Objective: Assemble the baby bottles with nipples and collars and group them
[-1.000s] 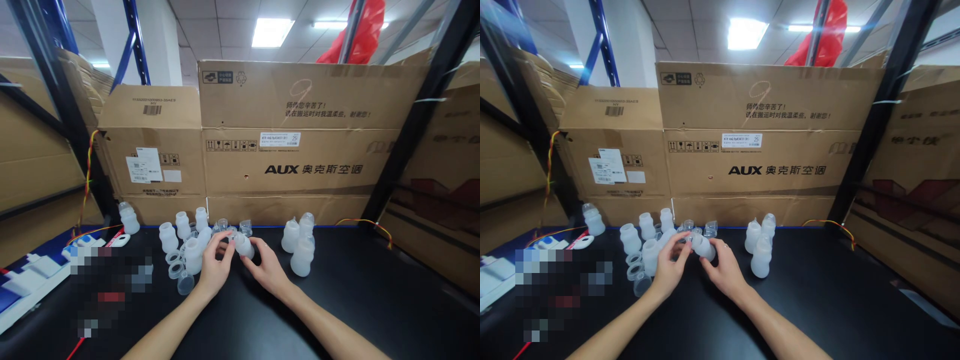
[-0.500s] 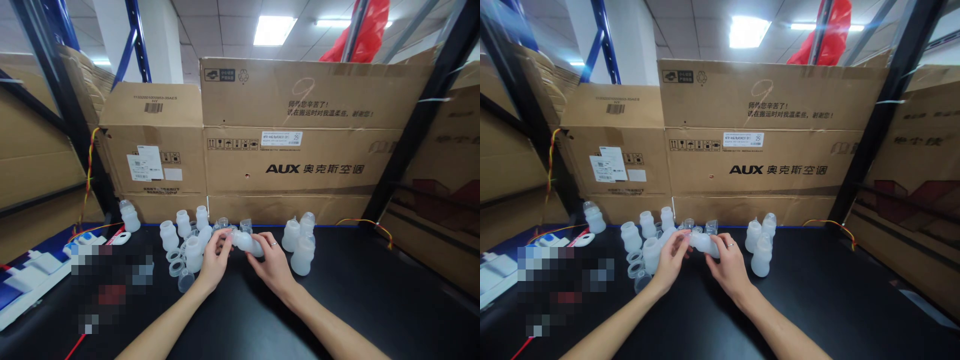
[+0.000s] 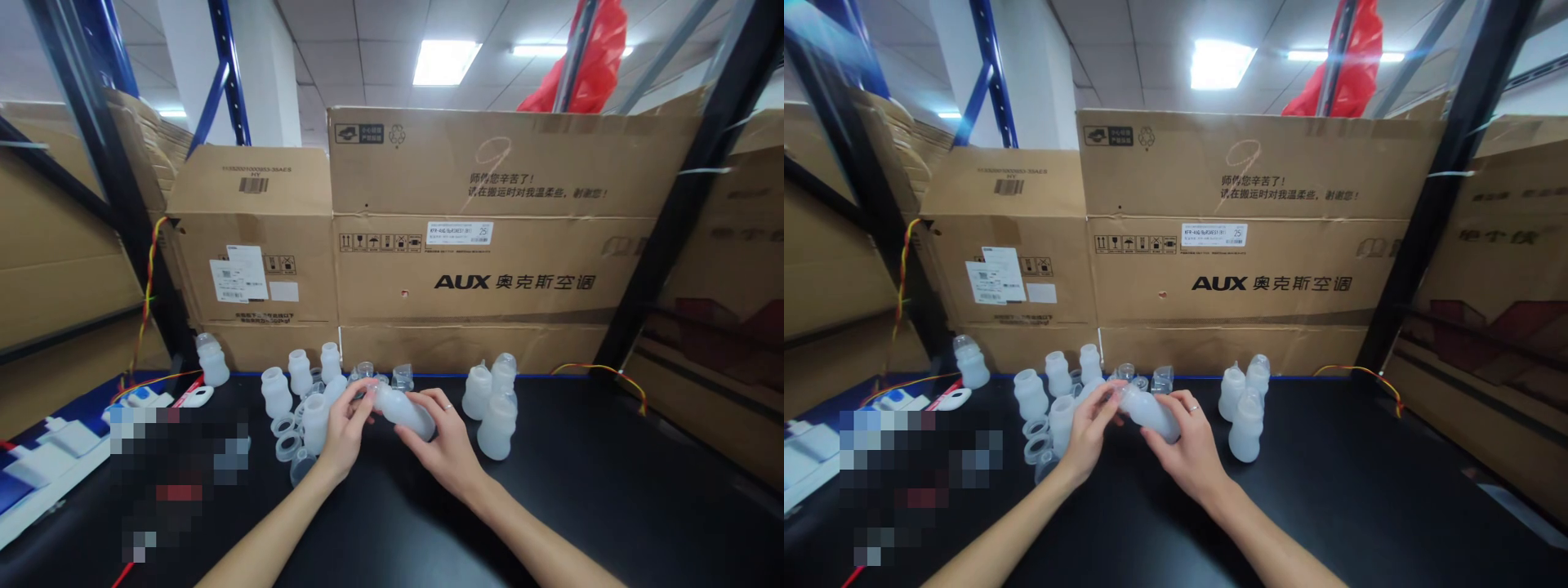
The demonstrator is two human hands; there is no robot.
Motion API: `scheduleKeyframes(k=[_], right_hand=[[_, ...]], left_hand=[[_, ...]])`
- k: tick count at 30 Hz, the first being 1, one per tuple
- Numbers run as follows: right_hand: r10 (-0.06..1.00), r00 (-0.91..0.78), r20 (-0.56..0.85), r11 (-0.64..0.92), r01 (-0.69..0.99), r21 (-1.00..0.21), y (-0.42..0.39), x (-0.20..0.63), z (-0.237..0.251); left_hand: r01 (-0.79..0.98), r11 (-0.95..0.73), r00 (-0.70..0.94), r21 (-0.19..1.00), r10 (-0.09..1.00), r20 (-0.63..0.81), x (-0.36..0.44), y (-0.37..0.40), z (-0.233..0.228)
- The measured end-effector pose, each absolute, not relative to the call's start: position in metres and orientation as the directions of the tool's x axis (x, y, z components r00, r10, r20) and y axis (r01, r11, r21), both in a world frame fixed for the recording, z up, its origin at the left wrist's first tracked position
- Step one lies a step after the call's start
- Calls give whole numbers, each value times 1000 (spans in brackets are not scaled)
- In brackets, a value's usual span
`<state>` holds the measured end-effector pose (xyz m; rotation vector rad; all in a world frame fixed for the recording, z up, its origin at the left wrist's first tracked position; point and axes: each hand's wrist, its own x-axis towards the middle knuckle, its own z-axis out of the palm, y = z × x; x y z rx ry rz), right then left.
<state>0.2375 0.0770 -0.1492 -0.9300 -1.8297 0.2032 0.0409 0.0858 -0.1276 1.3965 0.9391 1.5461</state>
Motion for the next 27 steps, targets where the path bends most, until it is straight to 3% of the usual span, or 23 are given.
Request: scheduleKeyframes(k=[4,8,13,16,18,21,24,25,27], right_hand=[[763,-126,634,639,294,-711,73,232,-147],[934,-132,331,309,-160,-937,71,225,-145],[950,-308,59,-103,-484,-869,73,226,-143],[916,-388,-106,-323,-552,-769,73,228,-142],[914,-369,-169,-365,-567,-738,72,227,-140],[957,-286,-46,-184,-480,-858,70,223,-139],[969,-151,198,167,-195,-967,68,222,-141],[942,-110,317,311,-65,-948,68,223,-142],[807,-103,581,589,189,-785,68,226,-145]], left_hand=[[-154,-308,-21,939,951,309,40,88,-129],[-229,-272,6,935,960,281,43,88,-133],[-267,-277,38,923,954,298,45,86,-132],[-299,-253,40,920,960,277,46,85,-130],[-321,-229,58,919,964,260,46,83,-130],[-304,-218,83,927,964,253,46,82,-130],[-277,-191,61,942,975,215,47,83,-132],[-279,-172,53,945,980,194,47,83,-133],[-294,-141,45,945,986,161,49,85,-134]])
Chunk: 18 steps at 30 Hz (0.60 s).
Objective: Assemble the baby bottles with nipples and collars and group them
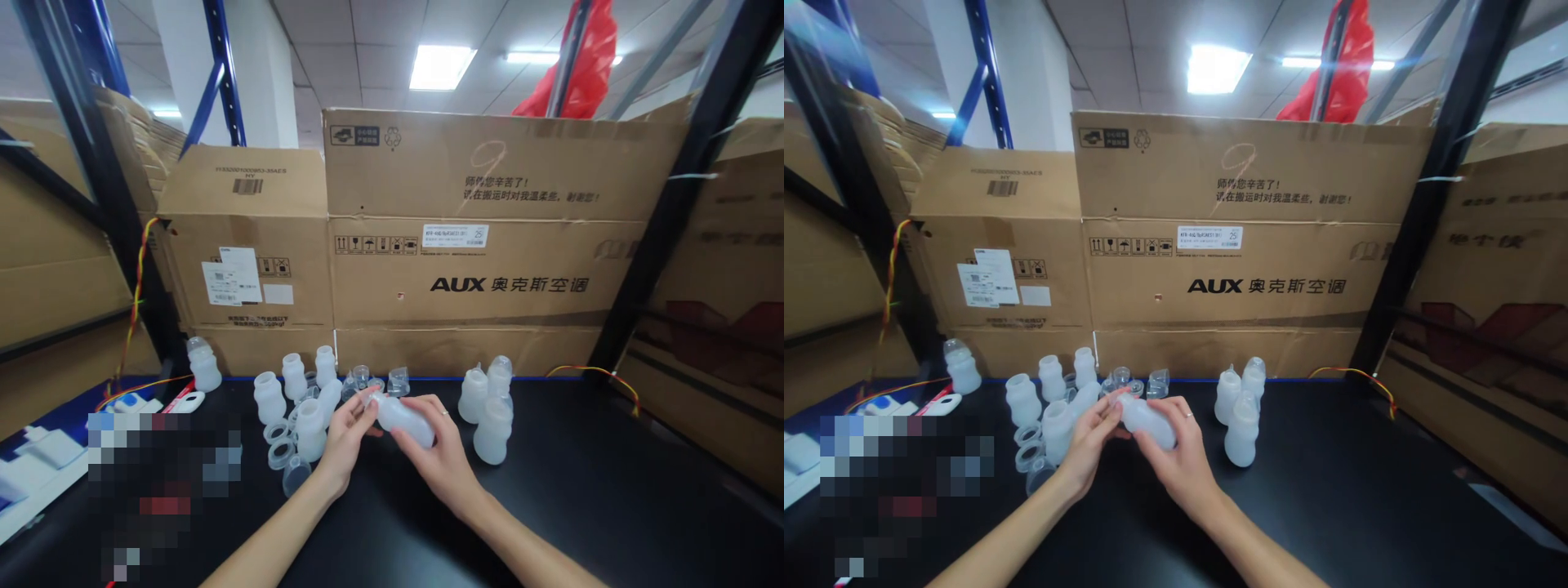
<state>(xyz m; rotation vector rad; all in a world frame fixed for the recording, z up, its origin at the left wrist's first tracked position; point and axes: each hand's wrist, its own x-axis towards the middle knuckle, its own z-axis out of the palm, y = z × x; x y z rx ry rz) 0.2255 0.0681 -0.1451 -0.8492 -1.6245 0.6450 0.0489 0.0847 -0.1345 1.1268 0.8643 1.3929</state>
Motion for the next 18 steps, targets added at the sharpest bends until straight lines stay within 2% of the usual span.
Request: scheduleKeyframes(k=[2,4,6,8,10,12,13,14,16,17,18], right_hand=[[607,-189,772,772,368,-517,69,229,-147],[439,-272,856,842,456,-287,70,230,-148],[331,-320,888,857,495,-142,71,231,-148],[295,-327,898,865,491,-106,70,230,-148],[341,-297,892,876,445,-186,69,231,-146],[478,-229,848,848,373,-378,68,233,-143],[582,-186,791,799,313,-514,68,235,-140],[702,-157,695,710,226,-666,69,237,-137],[902,-180,393,398,-13,-917,70,240,-131],[944,-242,227,199,-134,-971,71,242,-127],[943,-321,86,8,-234,-972,71,243,-125]], left_hand=[[-319,-116,33,941,990,134,51,85,-135],[-362,-80,35,929,994,99,53,83,-135],[-413,-30,60,910,996,60,54,80,-133],[-442,11,97,897,995,35,53,77,-131],[-426,19,117,905,993,34,51,76,-128],[-384,-9,122,923,991,60,49,76,-126],[-362,-31,122,932,989,81,47,76,-125],[-342,-55,124,938,987,103,46,76,-124],[-305,-101,131,947,981,146,45,75,-122],[-289,-120,135,950,977,164,45,74,-121],[-278,-136,136,951,974,179,46,74,-121]])
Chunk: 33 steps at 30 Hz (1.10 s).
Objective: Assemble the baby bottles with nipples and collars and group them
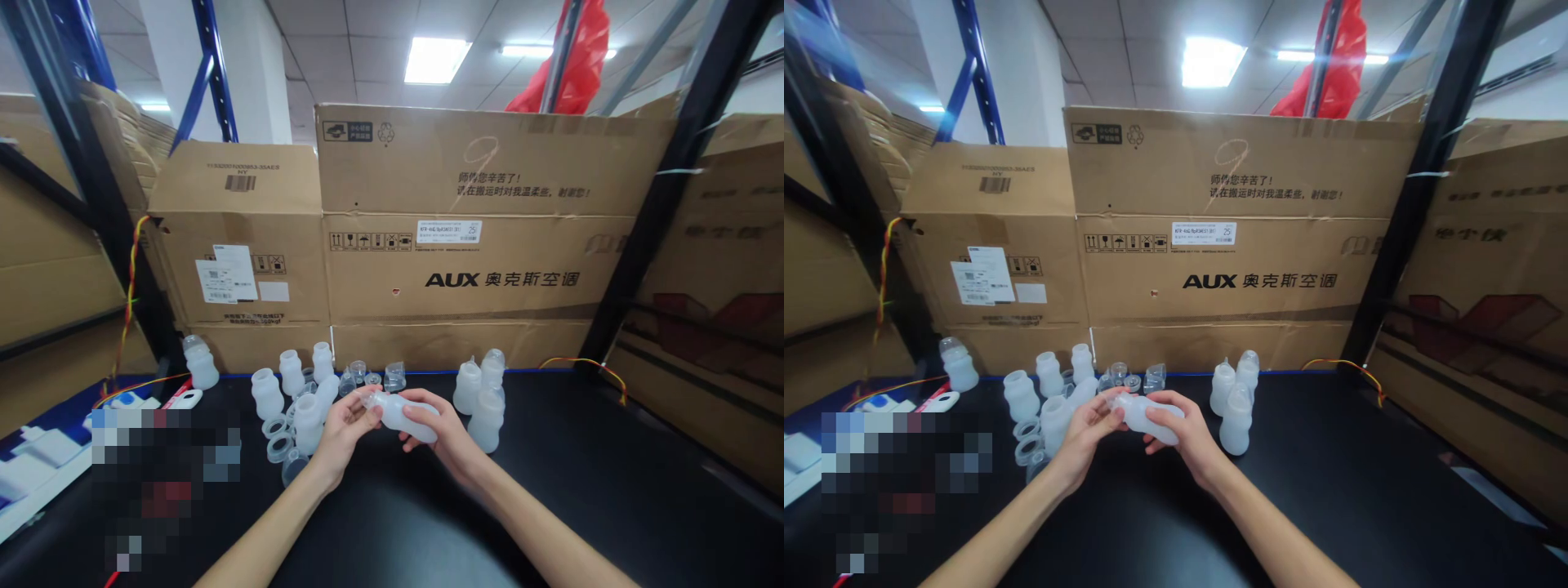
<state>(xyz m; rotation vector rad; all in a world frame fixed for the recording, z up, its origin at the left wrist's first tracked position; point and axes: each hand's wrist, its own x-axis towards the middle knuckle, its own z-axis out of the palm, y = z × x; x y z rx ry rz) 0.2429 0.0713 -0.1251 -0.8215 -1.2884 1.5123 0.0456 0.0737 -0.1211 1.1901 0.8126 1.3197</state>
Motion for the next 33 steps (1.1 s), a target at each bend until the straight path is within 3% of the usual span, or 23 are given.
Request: scheduleKeyframes(k=[2,5,7,9,11,13,16,18,20,23,25,26,28,29,30,31,33], right_hand=[[890,-452,-69,-250,-355,-901,72,243,-124],[886,-456,-77,-291,-421,-859,73,238,-129],[947,-319,36,-82,-348,-934,74,234,-135],[935,-175,308,293,-107,-950,75,232,-139],[760,-182,623,649,189,-737,75,233,-142],[544,-290,788,827,348,-443,76,234,-145],[319,-375,871,866,488,-107,75,236,-148],[249,-416,875,861,509,-3,74,235,-148],[303,-374,876,878,467,-105,73,233,-147],[599,-166,783,797,222,-562,71,229,-144],[854,-114,508,502,-79,-861,70,225,-141],[935,-159,317,275,-241,-931,69,223,-140],[931,-365,-19,-185,-425,-886,70,220,-139],[887,-446,-122,-327,-417,-848,70,220,-141],[872,-455,-178,-369,-375,-850,70,219,-142],[903,-393,-175,-310,-313,-898,70,220,-144],[983,-173,53,38,-87,-995,68,221,-147]], left_hand=[[-269,-164,123,949,971,203,46,73,-122],[-262,-190,76,946,973,216,48,73,-125],[-264,-177,44,948,980,195,49,75,-129],[-289,-126,22,949,990,138,51,76,-131],[-327,-52,17,944,998,61,53,76,-132],[-354,8,32,935,999,4,54,77,-132],[-354,41,50,934,998,-25,53,78,-133],[-345,21,30,938,999,-12,53,78,-133],[-343,11,13,939,1000,-7,53,77,-134],[-355,-29,26,935,999,41,53,74,-135],[-359,-70,38,931,995,89,53,71,-132],[-356,-91,50,930,992,116,52,69,-129],[-339,-129,83,932,983,166,52,65,-123],[-326,-148,90,934,978,186,52,64,-120],[-310,-163,86,937,976,199,52,63,-117],[-297,-176,64,939,977,204,52,62,-114],[-270,-195,-16,943,980,198,53,61,-110]])
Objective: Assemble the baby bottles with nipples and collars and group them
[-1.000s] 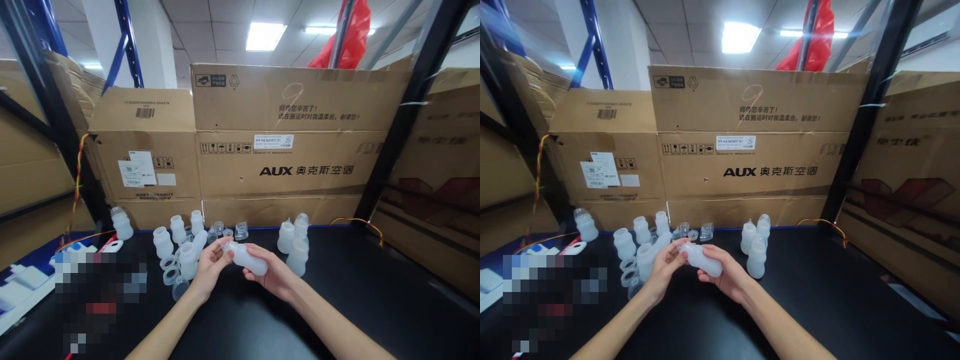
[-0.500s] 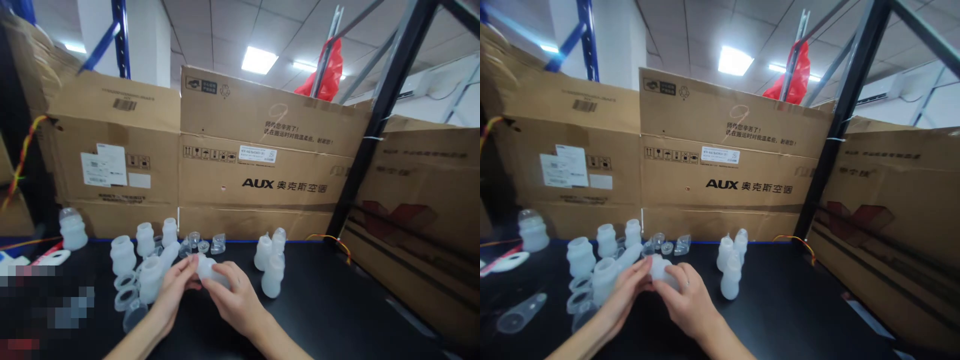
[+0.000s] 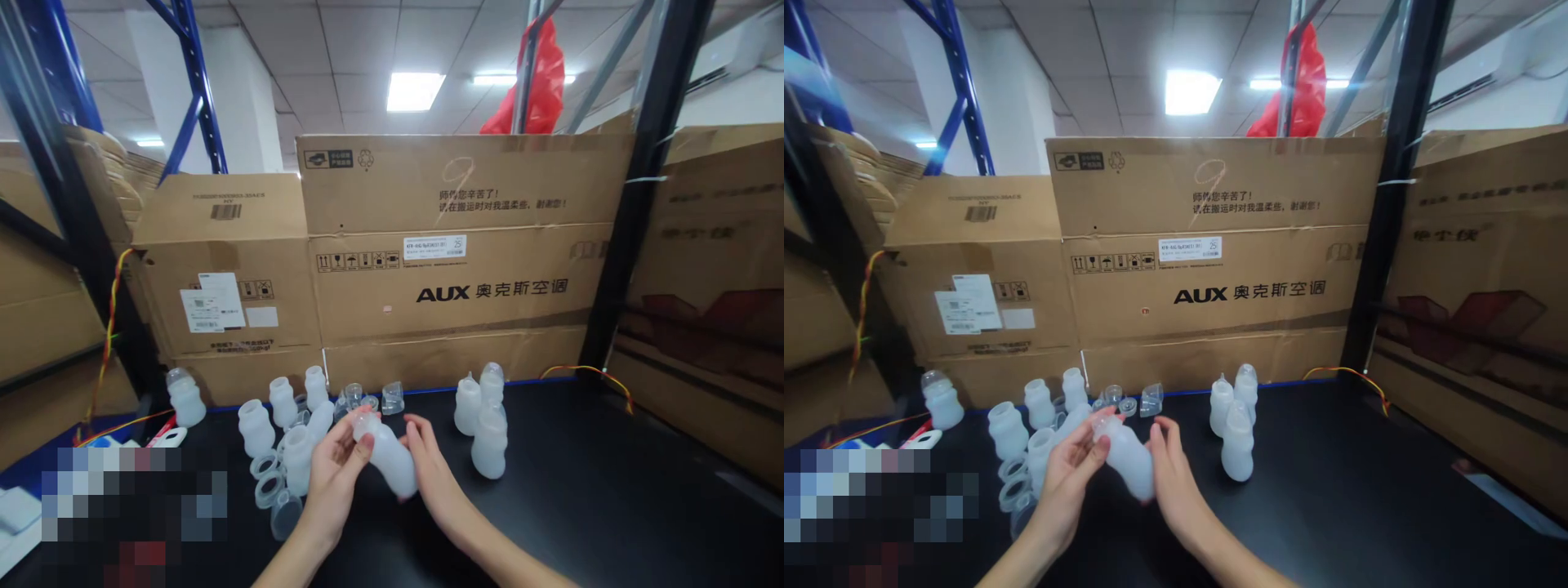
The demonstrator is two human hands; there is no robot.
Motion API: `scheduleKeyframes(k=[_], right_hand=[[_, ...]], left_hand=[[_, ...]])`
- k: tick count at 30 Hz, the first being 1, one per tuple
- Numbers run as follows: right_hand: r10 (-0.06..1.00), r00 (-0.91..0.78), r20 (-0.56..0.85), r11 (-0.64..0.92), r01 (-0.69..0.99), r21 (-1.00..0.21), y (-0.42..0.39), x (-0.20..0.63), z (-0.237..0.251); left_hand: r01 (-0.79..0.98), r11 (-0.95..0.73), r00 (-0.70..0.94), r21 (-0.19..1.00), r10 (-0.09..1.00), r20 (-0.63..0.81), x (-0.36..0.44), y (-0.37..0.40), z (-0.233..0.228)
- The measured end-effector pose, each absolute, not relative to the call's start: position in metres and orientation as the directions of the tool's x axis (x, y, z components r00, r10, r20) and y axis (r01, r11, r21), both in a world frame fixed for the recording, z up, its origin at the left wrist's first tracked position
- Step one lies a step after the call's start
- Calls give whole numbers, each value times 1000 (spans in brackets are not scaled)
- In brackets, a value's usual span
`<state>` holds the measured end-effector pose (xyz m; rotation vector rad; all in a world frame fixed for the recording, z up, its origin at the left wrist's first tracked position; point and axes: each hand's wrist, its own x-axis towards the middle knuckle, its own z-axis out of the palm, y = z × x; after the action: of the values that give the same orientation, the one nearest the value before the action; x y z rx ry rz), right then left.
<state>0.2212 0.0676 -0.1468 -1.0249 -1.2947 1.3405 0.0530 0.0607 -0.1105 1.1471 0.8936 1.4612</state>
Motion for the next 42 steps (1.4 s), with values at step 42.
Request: scheduleKeyframes(k=[42], right_hand=[[724,-323,609,591,745,-308,124,243,-173]], left_hand=[[54,-254,-14,966,967,255,57,75,-140]])
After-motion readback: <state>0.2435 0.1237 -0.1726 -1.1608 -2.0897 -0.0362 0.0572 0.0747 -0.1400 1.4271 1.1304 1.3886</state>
